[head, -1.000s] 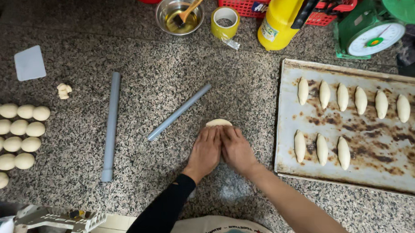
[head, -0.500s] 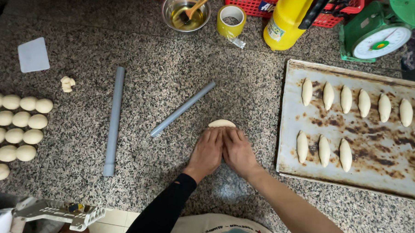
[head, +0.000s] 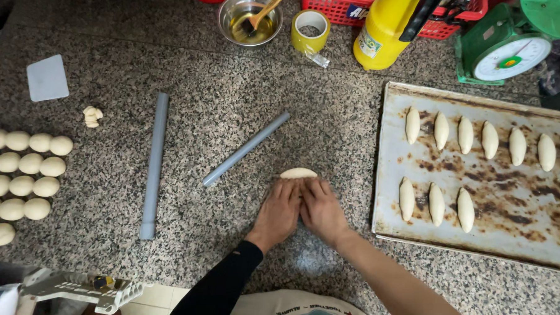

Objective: The person flattens small pieces of dough using a pipe, rolls them into oval shapes by hand, arranges them on a baking tray, and carries the tray to a rack.

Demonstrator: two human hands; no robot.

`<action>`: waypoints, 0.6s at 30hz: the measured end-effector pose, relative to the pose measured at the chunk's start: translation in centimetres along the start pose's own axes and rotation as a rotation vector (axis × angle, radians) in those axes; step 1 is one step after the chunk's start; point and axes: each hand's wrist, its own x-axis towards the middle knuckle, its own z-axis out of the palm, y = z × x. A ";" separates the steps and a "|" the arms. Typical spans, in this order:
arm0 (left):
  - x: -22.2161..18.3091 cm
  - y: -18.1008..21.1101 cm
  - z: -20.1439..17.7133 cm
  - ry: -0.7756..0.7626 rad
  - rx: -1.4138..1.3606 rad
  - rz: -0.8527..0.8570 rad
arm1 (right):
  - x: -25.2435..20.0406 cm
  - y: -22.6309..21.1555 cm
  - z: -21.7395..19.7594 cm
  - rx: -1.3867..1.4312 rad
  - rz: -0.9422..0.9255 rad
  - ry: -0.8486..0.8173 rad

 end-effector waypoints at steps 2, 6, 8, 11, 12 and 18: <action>0.2 0.0 -0.3 -0.031 0.021 -0.012 | 0.1 0.1 0.2 -0.034 -0.077 0.063; 1.3 -0.4 -1.4 -0.266 -0.075 -0.117 | 0.5 1.1 -0.8 0.278 0.051 0.002; 1.5 -0.5 -1.7 -0.087 -0.046 -0.051 | 0.4 1.5 -1.5 0.332 0.077 0.095; 0.9 -0.5 -1.6 -0.078 -0.115 -0.069 | 0.1 1.5 -1.9 0.322 0.024 0.090; 0.4 -0.4 -1.4 -0.122 -0.158 -0.096 | -0.1 1.3 -1.8 0.306 -0.007 0.062; -0.8 0.3 -0.3 -0.004 -0.026 -0.001 | -0.9 0.5 0.2 0.044 -0.111 0.050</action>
